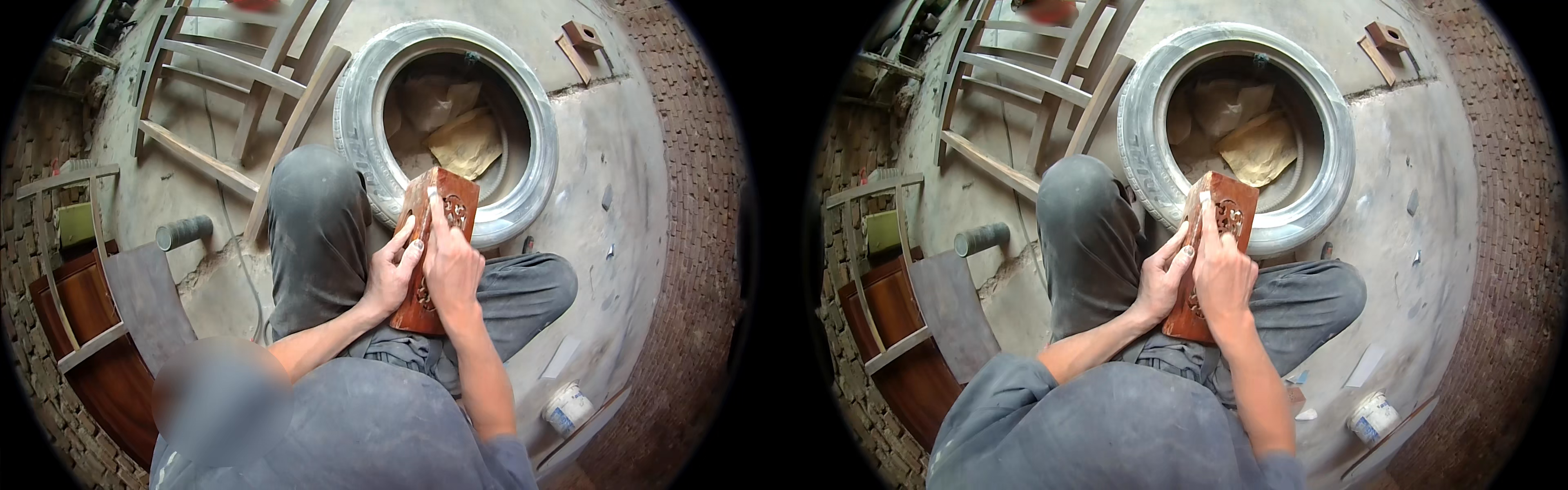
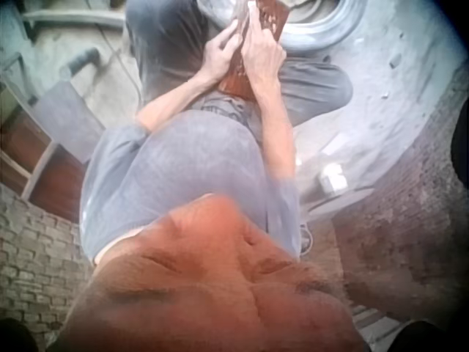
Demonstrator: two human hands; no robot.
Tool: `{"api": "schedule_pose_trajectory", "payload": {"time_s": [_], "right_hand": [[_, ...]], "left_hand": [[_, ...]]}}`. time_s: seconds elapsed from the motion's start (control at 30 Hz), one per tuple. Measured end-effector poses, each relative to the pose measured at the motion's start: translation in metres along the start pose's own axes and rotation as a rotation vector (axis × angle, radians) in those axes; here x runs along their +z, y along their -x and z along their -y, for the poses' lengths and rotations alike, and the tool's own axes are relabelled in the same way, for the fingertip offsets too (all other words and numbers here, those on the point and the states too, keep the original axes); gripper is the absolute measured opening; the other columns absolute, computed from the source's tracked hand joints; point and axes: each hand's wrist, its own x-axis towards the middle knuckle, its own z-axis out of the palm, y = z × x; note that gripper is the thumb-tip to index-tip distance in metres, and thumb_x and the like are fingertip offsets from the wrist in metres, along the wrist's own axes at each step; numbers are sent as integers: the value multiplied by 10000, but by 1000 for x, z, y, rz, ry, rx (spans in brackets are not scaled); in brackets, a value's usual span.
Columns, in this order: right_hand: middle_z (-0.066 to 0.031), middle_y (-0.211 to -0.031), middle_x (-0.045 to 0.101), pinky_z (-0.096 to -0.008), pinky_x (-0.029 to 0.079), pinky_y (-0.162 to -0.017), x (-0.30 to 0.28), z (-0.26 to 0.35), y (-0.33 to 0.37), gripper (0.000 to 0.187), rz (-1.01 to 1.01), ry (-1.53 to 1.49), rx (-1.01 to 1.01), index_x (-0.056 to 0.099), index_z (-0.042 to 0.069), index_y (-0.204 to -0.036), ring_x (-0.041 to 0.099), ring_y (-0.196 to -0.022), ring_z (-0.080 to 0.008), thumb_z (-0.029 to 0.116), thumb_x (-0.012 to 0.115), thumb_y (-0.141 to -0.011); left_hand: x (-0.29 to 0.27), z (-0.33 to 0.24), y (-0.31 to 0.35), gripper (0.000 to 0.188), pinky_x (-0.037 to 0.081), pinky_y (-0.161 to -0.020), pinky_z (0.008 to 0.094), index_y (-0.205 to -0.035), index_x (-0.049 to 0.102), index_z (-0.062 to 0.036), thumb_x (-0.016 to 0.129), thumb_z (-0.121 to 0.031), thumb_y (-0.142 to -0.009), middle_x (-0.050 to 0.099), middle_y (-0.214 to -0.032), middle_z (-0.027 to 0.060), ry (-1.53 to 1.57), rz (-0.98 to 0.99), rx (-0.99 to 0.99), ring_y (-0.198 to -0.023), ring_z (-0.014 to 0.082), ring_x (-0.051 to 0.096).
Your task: The person sits on the ground and sands a rectangular carved wooden piece using a handheld electric sander. They rotate the piece to sand different sides and edges, then inspect the surface with their fingers.
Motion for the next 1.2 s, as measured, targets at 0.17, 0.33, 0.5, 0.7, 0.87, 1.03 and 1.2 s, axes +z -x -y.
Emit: {"api": "schedule_pose_trajectory", "payload": {"time_s": [0.17,0.33,0.5,0.7,0.87,1.03,1.2], "right_hand": [[-142,-777,634,-508,561,-570,4,-1,29,600,36,15,-27,508,192,-1623,703,-618,-366,201,621,-1034],[-133,-756,623,-506,558,-558,14,-9,4,589,-27,34,-34,514,210,-1624,697,-605,-367,220,611,-1043],[-145,-769,646,-499,564,-564,10,-5,5,605,-32,34,-28,511,187,-1622,703,-614,-370,200,631,-1029],[-150,-778,643,-515,572,-580,8,1,17,623,30,10,-20,510,210,-1627,705,-616,-374,204,644,-1018],[-163,-801,659,-505,576,-589,17,-12,-23,591,-57,34,-71,525,140,-1601,705,-619,-373,171,621,-1018],[-164,-807,662,-520,575,-590,3,2,16,603,42,23,-1,511,179,-1618,704,-626,-387,189,623,-1026],[-159,-769,654,-534,571,-586,18,-15,-21,631,-39,47,-27,491,193,-1636,705,-626,-394,197,633,-1021]], "left_hand": [[0,4,1,564,540,-914,274,-1587,486,57,639,-179,-1097,733,-1238,109,17,-12,-4,-1037,98,654],[-1,3,6,546,539,-936,273,-1582,497,50,636,-170,-1103,730,-1293,117,-14,-5,-18,-1058,99,656],[5,3,1,545,542,-925,278,-1576,507,47,639,-174,-1096,742,-1243,99,-55,-42,86,-1043,94,650],[1,2,3,548,541,-949,277,-1576,503,51,641,-157,-1088,738,-1283,124,-34,-31,47,-1061,108,662],[1,-2,-1,540,537,-989,279,-1578,498,55,626,-114,-1081,717,-1346,138,-45,1,-7,-1117,118,664],[1,4,3,542,518,-1041,296,-1579,494,58,623,-129,-1087,674,-1436,180,-42,-7,45,-1208,154,655],[2,-2,3,533,520,-1038,293,-1570,504,63,624,-145,-1094,667,-1454,165,-11,8,-31,-1200,142,654]]}}
